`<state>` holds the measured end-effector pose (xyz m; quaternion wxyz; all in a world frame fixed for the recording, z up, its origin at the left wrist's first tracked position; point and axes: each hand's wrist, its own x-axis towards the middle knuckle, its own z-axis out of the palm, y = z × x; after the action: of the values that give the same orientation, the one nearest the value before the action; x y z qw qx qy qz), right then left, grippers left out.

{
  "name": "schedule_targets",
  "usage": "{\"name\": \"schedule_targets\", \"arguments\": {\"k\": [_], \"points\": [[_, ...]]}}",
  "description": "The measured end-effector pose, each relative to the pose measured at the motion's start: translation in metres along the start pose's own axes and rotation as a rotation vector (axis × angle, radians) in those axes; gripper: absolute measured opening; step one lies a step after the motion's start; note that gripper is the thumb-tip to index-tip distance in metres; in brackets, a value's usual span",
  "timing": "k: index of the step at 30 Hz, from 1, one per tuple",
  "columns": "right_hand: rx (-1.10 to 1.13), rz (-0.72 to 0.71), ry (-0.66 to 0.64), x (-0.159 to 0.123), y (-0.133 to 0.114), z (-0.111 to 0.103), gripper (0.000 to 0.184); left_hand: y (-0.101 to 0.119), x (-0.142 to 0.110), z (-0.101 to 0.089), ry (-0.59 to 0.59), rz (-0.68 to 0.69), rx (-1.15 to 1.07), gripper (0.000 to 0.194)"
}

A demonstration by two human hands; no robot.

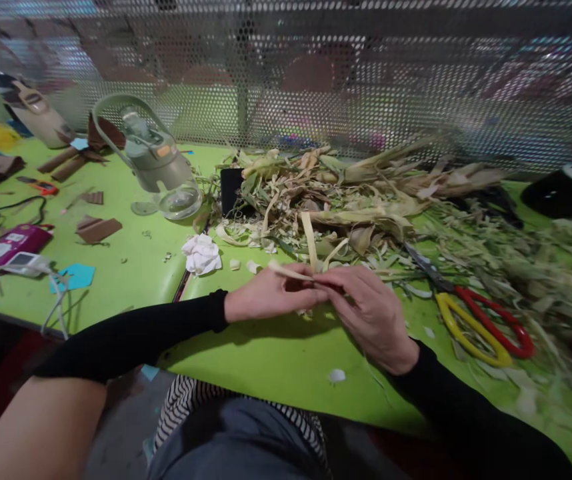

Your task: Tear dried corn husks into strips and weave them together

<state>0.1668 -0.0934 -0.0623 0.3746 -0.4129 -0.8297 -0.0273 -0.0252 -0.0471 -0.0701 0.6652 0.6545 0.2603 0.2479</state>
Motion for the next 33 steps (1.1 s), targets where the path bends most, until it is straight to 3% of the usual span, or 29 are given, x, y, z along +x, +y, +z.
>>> {"name": "schedule_targets", "arguments": {"k": [5, 8, 12, 14, 21, 24, 29, 33], "points": [[0.042, 0.112, -0.022, 0.003, 0.001, 0.0, 0.014, 0.001, 0.0, -0.001, 0.045, -0.004, -0.013, 0.036], [0.09, 0.25, -0.068, 0.004, 0.002, 0.001, 0.02, -0.001, 0.0, -0.001, 0.022, -0.023, 0.202, 0.028], [0.172, 0.316, -0.099, 0.004, 0.001, 0.001, 0.021, -0.001, 0.0, -0.001, -0.026, -0.001, 0.436, 0.021], [0.267, 0.357, -0.068, 0.004, -0.002, 0.0, 0.021, 0.0, 0.0, -0.002, -0.04, -0.043, 0.361, 0.024], [0.682, 0.619, -0.1, 0.001, -0.008, -0.009, 0.032, 0.007, -0.002, -0.001, -0.07, -0.265, -0.303, 0.033], [0.627, 0.605, -0.108, 0.006, -0.008, -0.016, 0.027, 0.012, -0.003, -0.001, -0.074, -0.321, -0.378, 0.031], [0.373, 0.428, -0.307, 0.017, -0.007, -0.029, 0.014, 0.012, -0.003, -0.004, -0.013, -0.363, -0.454, 0.021], [0.237, 0.374, -0.347, 0.017, -0.005, -0.029, 0.013, 0.011, -0.002, -0.005, 0.008, -0.375, -0.496, 0.013]]}}
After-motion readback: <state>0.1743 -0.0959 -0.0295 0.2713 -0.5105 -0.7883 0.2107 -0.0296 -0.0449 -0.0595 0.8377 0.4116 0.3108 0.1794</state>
